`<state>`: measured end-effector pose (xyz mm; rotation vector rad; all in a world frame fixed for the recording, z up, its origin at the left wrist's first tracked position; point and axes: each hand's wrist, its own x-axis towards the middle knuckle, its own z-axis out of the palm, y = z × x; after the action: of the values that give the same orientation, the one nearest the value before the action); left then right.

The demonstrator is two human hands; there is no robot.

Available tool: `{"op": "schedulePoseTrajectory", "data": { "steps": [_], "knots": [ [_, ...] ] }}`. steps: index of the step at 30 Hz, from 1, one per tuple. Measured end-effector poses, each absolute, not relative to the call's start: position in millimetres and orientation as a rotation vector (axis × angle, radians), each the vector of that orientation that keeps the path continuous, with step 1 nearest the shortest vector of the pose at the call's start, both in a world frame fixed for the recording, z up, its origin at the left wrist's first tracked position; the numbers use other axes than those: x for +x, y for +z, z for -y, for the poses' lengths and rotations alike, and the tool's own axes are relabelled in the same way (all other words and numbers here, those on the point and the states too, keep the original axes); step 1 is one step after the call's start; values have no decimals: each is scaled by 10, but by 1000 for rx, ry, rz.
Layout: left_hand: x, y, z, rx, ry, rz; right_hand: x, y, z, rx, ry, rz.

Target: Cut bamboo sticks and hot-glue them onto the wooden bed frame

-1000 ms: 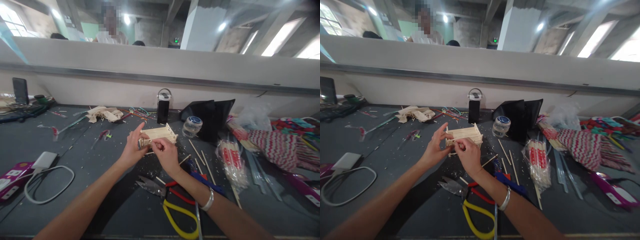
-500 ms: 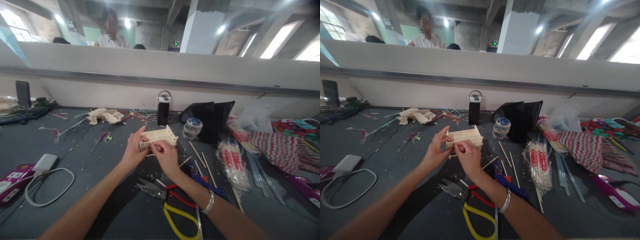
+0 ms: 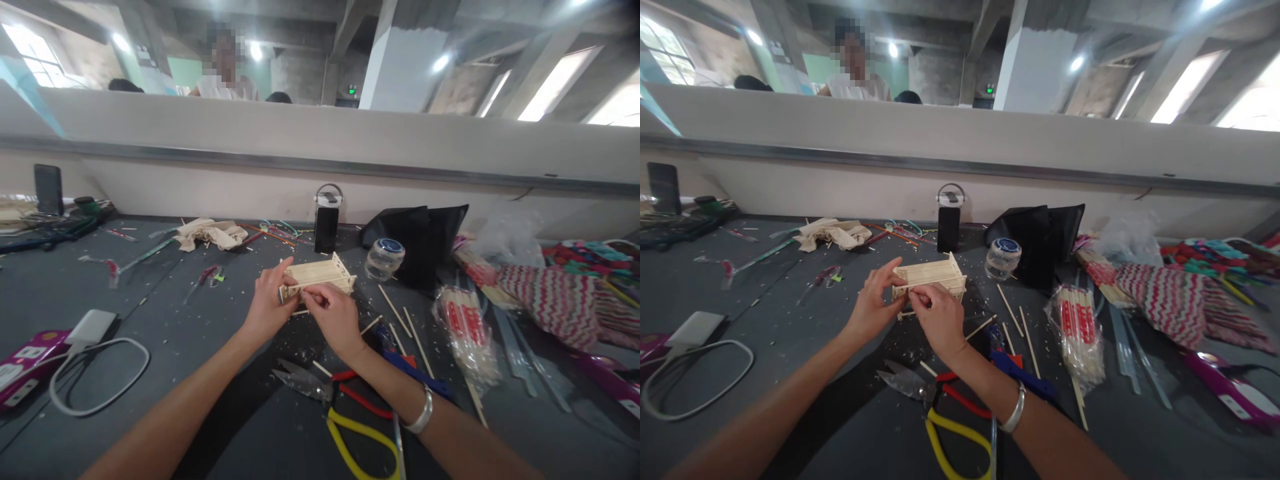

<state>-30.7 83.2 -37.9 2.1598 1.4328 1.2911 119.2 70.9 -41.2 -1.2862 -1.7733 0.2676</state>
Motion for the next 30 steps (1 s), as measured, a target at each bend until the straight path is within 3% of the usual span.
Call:
{"op": "schedulePoseTrajectory", "data": {
  "steps": [14,30],
  "knots": [
    [-308,-406,-834,2163,1308,-1411,1430,-83,-796,-1115,-245,2167],
    [-291,-394,-827,2138,1308,-1432,1412,-182,-891,-1075,-176,2157]
  ]
}}
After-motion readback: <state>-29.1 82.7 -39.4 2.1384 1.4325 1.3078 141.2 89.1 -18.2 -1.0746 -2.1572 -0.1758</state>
